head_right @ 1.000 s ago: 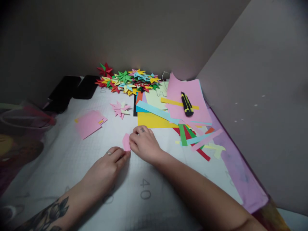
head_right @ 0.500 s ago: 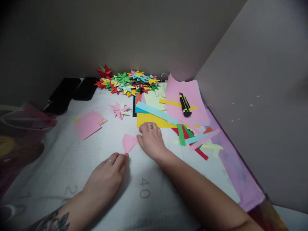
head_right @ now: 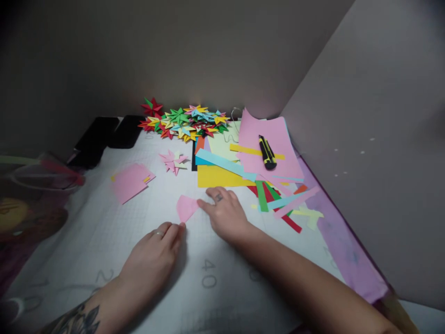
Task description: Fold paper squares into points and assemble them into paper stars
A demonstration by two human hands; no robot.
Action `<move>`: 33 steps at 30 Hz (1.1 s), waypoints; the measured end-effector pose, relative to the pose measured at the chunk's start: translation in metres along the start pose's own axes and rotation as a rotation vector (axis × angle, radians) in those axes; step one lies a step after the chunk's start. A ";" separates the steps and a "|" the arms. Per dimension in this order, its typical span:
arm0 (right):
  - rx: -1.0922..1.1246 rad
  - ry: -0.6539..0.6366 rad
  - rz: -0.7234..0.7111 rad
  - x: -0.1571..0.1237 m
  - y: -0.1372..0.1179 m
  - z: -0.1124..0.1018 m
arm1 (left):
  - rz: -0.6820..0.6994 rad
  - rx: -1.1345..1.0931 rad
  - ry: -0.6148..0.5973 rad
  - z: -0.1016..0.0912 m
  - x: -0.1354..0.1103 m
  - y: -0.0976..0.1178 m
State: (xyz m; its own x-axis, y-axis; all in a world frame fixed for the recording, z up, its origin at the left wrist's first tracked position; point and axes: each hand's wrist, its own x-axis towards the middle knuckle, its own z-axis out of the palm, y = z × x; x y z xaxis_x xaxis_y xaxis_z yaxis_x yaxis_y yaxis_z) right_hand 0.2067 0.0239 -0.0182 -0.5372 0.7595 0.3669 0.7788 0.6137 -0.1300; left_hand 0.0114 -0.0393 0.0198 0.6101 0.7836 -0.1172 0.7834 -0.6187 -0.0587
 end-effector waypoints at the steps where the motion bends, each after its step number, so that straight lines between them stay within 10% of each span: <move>1: -0.026 0.023 0.047 0.001 0.004 0.000 | 0.002 0.002 0.011 0.000 0.000 0.000; 6: 0.131 0.184 -0.112 -0.001 0.001 -0.002 | -0.010 0.010 0.074 0.002 0.000 0.000; 10: 0.238 0.041 -0.313 -0.004 -0.013 0.000 | 0.000 0.005 0.092 0.001 -0.001 0.000; 20: 0.234 -0.038 -0.296 -0.006 -0.012 0.002 | -0.255 -0.308 0.278 0.016 0.004 -0.045; 33: 0.377 -0.127 -0.350 0.004 -0.003 0.002 | -0.132 -0.761 0.398 0.022 0.018 -0.061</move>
State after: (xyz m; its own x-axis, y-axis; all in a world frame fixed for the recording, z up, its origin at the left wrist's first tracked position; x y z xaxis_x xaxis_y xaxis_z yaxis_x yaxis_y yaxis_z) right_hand 0.2017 0.0260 -0.0183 -0.7972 0.5015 0.3363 0.3884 0.8523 -0.3503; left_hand -0.0285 0.0114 -0.0004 0.3932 0.8956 0.2079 0.6305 -0.4272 0.6480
